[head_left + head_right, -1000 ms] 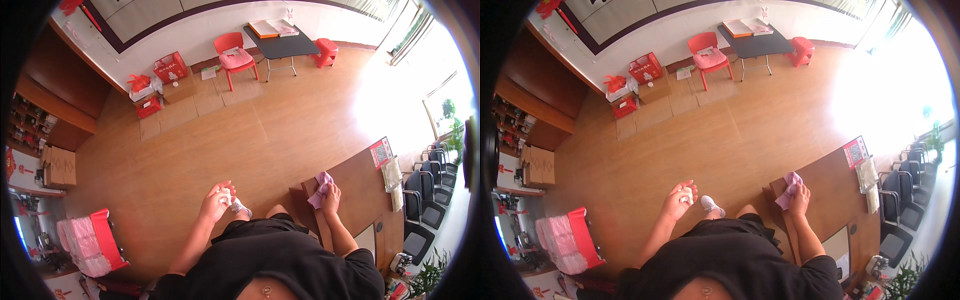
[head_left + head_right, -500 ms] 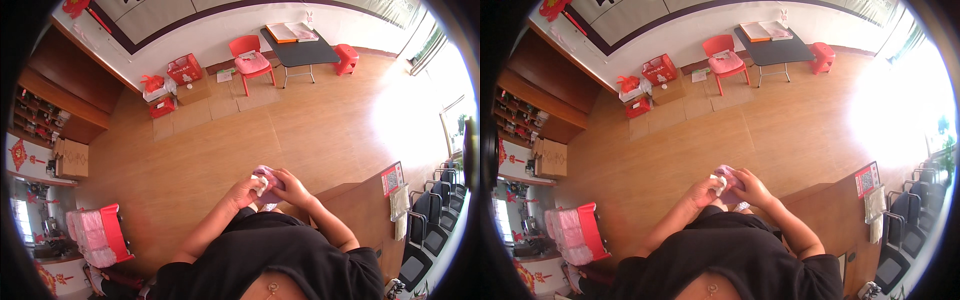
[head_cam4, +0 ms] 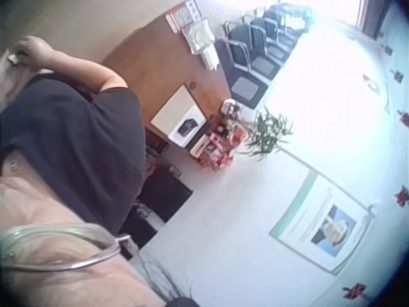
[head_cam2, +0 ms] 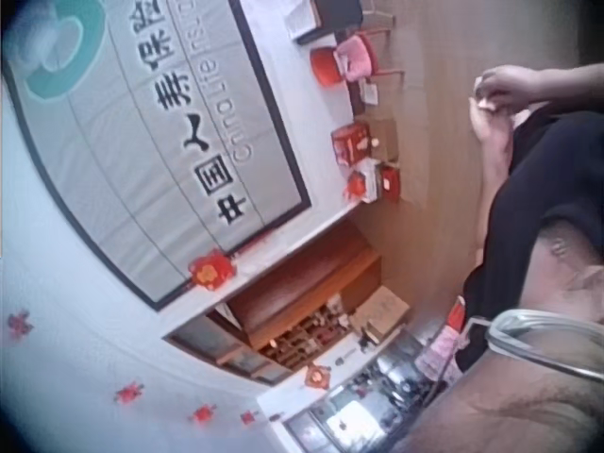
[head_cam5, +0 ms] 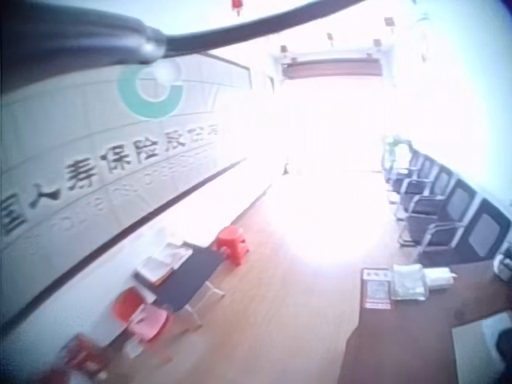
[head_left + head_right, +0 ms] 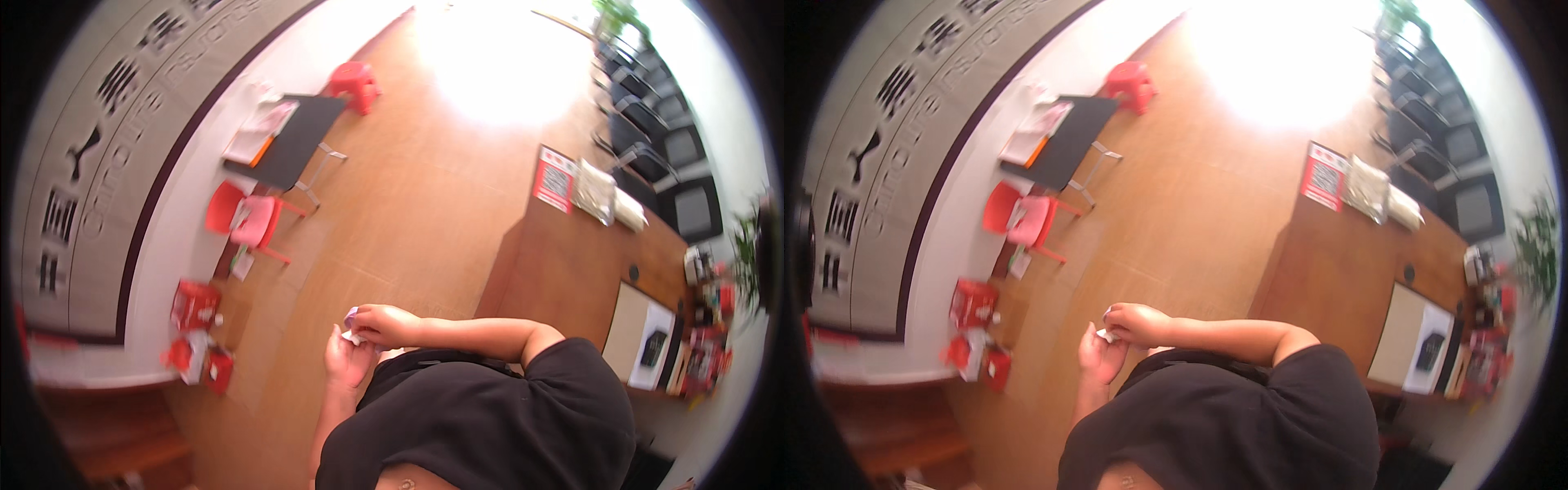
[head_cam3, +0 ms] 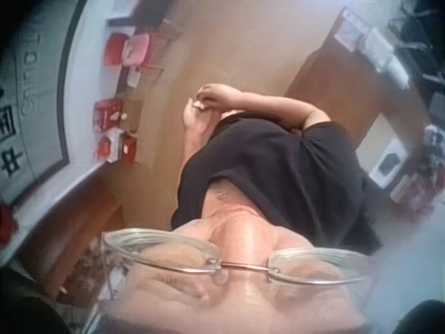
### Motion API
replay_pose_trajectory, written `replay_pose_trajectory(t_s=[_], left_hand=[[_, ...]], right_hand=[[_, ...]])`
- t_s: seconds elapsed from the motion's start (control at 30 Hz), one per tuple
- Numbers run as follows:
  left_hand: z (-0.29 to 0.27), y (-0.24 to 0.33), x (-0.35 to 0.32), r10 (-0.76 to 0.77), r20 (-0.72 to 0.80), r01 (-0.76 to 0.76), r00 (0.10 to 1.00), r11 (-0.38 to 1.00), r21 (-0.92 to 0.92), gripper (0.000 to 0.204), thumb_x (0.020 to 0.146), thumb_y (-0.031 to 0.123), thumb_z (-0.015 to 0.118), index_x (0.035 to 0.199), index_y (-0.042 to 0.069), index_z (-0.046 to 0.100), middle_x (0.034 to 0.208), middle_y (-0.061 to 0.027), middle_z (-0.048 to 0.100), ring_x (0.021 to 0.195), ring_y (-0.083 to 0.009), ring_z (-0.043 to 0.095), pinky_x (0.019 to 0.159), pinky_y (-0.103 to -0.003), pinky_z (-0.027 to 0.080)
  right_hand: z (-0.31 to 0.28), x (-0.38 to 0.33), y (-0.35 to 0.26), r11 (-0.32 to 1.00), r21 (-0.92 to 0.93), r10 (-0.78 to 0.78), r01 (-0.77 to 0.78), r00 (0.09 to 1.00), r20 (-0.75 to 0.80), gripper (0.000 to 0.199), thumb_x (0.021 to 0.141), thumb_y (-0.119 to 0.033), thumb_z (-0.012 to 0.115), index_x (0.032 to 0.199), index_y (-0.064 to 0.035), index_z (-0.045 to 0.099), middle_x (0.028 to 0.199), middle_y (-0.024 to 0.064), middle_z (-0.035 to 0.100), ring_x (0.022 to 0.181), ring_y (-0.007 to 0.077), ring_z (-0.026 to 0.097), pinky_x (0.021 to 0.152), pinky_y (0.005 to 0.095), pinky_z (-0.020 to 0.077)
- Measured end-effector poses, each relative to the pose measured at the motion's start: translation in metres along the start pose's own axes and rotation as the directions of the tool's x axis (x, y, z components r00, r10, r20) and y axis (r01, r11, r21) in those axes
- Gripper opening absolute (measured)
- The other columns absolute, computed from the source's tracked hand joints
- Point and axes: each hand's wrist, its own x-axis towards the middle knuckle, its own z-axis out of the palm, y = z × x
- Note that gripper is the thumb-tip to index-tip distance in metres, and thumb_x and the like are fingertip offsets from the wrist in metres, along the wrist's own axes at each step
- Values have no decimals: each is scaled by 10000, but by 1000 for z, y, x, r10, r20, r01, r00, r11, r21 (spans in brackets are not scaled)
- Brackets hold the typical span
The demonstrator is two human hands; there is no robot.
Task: The person wipes the seats, backrests, and armrests of several black office chairs using a cloth.
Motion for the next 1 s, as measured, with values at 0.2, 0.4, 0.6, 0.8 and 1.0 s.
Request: replay_pose_trajectory(t_s=[0.2, 0.4, 0.6, 0.8, 1.0], left_hand=[[17, 73, 77, -156, -69, 170, 985, 935, 312, 622, 1051, 368, 493, 1338, -180, 429, 1367, -321, 472, 1308, -419, 504, 1122, -489, 463], [43, 108, 152, -300, -65, 300, 952, 864, 404, 425, 1029, 187, 483, 1349, -91, 472, 1351, -203, 564, 1255, -394, 573, 1067, -465, 506], [89, 89, 223, -403, -78, 395, 912, 807, 440, 408, 1023, 144, 464, 1350, -100, 482, 1359, -202, 568, 1260, -386, 571, 1081, -468, 495], [171, 38, 296, -492, -82, 465, 867, 737, 490, 398, 1019, 139, 470, 1335, -102, 499, 1347, -204, 591, 1270, -391, 564, 1104, -473, 483], [246, 7, 358, -468, -12, 405, 884, 753, 518, 383, 1022, 124, 478, 1343, -84, 505, 1354, -176, 599, 1247, -343, 588, 1085, -438, 497]], right_hand=[[-59, 21, 112, 927, 309, 372, -213, 629, -682, 36, 934, -36, 653, 936, -6, 673, 848, 107, 650, 633, 177, 648, 558, 323, 534], [-142, -118, 219, 811, 561, 534, -165, -182, -826, 92, 999, -79, 624, 1058, -10, 644, 944, 81, 693, 640, 133, 638, 543, 288, 553], [-221, -239, 244, 782, 568, 303, -256, -640, -706, 83, 1018, -50, 588, 1065, 3, 631, 920, 73, 691, 613, 118, 632, 540, 265, 544], [-285, -320, 304, 608, 543, 160, -579, -581, -798, 267, 888, -54, 696, 1151, -17, 674, 1110, 147, 654, 977, 266, 684, 898, 370, 555], [-289, -308, 284, 480, 395, -104, -784, -497, -861, 270, 863, 38, 579, 1113, -34, 650, 1171, 149, 613, 1128, 328, 599, 970, 421, 504]])
